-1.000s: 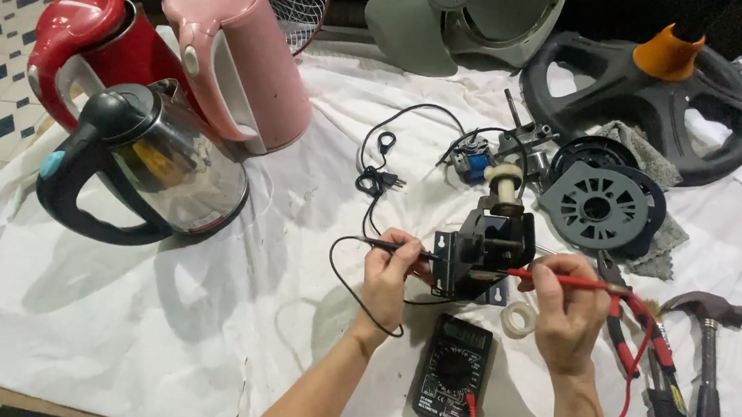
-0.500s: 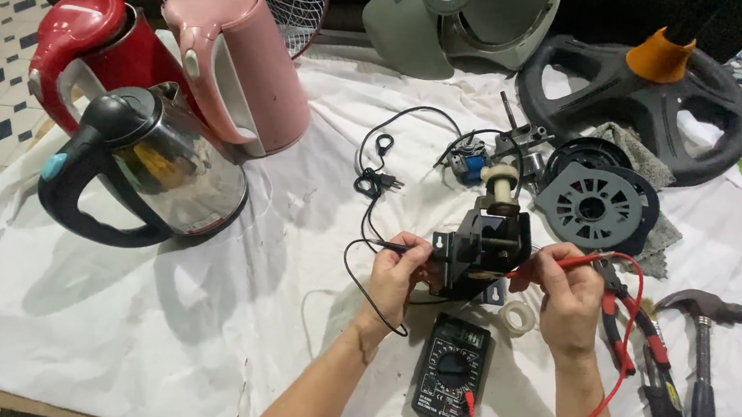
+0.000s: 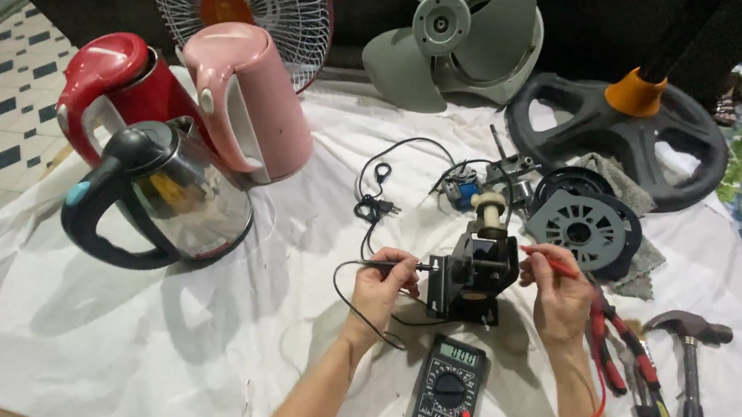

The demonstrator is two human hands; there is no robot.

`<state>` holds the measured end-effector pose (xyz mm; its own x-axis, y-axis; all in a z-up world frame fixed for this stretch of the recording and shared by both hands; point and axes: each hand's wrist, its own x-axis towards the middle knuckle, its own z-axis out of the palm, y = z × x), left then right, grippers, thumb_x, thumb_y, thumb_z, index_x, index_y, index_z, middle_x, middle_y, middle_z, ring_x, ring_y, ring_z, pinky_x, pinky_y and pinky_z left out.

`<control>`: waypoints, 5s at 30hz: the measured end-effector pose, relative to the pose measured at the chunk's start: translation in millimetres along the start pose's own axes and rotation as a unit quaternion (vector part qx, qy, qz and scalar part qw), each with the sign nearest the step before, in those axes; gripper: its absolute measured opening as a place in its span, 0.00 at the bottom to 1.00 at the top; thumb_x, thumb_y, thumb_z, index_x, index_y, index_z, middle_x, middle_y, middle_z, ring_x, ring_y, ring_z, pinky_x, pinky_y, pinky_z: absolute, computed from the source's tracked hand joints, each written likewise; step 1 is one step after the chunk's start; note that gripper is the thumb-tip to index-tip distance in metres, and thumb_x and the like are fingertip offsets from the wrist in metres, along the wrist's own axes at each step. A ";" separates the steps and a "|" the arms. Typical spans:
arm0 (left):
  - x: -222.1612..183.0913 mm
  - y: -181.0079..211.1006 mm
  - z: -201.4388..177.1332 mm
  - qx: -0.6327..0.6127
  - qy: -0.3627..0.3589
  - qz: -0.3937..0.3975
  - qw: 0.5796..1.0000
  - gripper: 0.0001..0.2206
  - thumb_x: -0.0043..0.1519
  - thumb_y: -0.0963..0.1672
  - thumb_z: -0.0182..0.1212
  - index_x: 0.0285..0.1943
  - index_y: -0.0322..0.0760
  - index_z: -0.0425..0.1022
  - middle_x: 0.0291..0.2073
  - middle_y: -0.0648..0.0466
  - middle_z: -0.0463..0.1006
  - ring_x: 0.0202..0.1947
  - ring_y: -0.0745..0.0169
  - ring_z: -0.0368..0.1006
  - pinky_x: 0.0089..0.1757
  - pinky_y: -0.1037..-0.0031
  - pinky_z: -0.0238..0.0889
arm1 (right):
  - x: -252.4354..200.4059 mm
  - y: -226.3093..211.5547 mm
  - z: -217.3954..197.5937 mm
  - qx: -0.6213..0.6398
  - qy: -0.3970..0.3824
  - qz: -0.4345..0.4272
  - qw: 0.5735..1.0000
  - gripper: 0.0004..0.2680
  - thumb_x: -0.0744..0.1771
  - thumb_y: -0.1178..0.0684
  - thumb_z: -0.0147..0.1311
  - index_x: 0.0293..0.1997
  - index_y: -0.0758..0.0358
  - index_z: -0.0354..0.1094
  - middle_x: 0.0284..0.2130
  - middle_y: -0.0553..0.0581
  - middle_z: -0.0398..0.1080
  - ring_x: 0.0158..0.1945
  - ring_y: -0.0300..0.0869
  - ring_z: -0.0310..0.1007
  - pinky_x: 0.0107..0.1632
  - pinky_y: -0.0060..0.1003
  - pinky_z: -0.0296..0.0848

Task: The person uses a multimeter to test an electrical component, likely a fan motor, by connecting probes to various terminals. They rotate the component and adjust connections while observing the multimeter display. The workspace contains disassembled fan parts and tools.

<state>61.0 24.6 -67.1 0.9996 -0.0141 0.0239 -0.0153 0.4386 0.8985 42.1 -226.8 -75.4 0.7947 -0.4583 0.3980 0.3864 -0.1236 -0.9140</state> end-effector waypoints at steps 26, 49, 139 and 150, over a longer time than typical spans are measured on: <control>7.6 73.2 -54.2 0.632 -0.179 0.206 0.726 0.20 0.52 0.35 0.53 0.51 0.42 0.80 0.52 0.50 0.77 0.56 0.52 0.68 0.53 0.60 0.58 | -20.1 -52.9 -52.5 -0.567 -0.229 -0.238 0.755 0.12 0.68 0.67 0.48 0.57 0.64 0.70 0.42 0.65 0.73 0.45 0.51 0.72 0.49 0.42 0.78; -9.4 51.3 -53.7 0.582 0.039 0.024 0.812 0.11 0.64 0.50 0.62 0.40 0.39 0.78 0.33 0.53 0.71 0.37 0.52 0.77 0.40 0.66 0.71 | -75.7 -25.3 120.7 -0.495 -0.222 -0.224 0.809 0.02 0.67 0.54 0.48 0.41 0.53 0.64 0.22 0.49 0.69 0.27 0.45 0.76 0.26 0.38 0.74; 112.2 0.6 -2.4 0.413 -0.114 0.266 0.864 0.20 0.54 0.30 0.47 0.44 0.38 0.81 0.38 0.50 0.77 0.44 0.49 0.77 0.47 0.69 0.73 | -25.6 -18.8 11.9 -0.030 -0.145 0.118 0.982 0.35 0.54 0.61 0.74 0.70 0.52 0.64 0.47 0.60 0.75 0.50 0.49 0.75 0.57 0.52 0.73; 106.3 34.3 -7.8 0.450 -0.023 0.136 0.882 0.12 0.63 0.36 0.55 0.49 0.40 0.81 0.42 0.47 0.78 0.48 0.46 0.78 0.49 0.63 0.72 | -25.5 -17.0 9.2 -0.023 -0.145 0.143 0.979 0.34 0.54 0.61 0.73 0.69 0.52 0.65 0.43 0.60 0.76 0.45 0.51 0.77 0.52 0.52 0.77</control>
<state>166.9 45.2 -37.1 0.9543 -0.0647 0.2916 -0.2878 -0.4602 0.8399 19.7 -204.9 -69.3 0.9693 -0.2117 0.1248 0.1126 -0.0686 -0.9913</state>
